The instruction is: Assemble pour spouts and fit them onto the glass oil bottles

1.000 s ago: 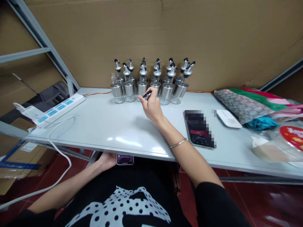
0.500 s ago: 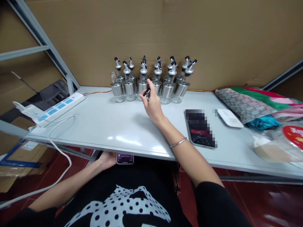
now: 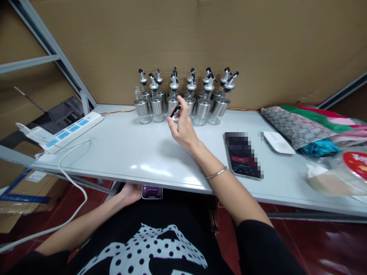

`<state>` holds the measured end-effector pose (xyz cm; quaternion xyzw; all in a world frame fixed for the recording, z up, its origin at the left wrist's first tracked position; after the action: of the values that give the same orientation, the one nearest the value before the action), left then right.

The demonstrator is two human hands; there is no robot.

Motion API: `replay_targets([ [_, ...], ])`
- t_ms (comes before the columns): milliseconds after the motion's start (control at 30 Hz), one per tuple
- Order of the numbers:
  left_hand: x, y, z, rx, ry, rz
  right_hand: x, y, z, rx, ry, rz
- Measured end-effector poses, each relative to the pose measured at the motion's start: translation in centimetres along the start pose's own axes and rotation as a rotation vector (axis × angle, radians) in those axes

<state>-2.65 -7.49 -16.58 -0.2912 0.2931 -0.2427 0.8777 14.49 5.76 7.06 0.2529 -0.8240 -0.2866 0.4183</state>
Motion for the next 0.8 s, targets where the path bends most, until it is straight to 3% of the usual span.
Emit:
replay_targets([
  [267, 0.4, -0.4, 0.4, -0.038, 0.035, -0.012, -1.0, -0.1, -0.2, -0.049, -0.030, 0.028],
  [467, 0.4, -0.3, 0.5, 0.019, 0.014, -0.023, -1.0, -0.2, -0.8, -0.105, -0.040, 0.030],
  [633, 0.3, -0.3, -0.1, -0.058, 0.043, -0.012, -0.9, 0.0, -1.0, -0.119, -0.057, 0.022],
  [800, 0.4, -0.1, 0.0, -0.011, 0.023, -0.019, -1.0, 0.1, -1.3, -0.133, -0.040, 0.052],
])
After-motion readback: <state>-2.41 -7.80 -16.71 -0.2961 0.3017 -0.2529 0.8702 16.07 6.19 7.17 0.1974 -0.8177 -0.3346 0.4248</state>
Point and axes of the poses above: each hand's wrist, its own y-axis towards the middle knuckle, its own z-axis out of the palm, x = y × z, the point moved 9 cm from there along y, towards the middle knuckle, and after that the axes turned 3 degrees about y, right-handed, at the moved point
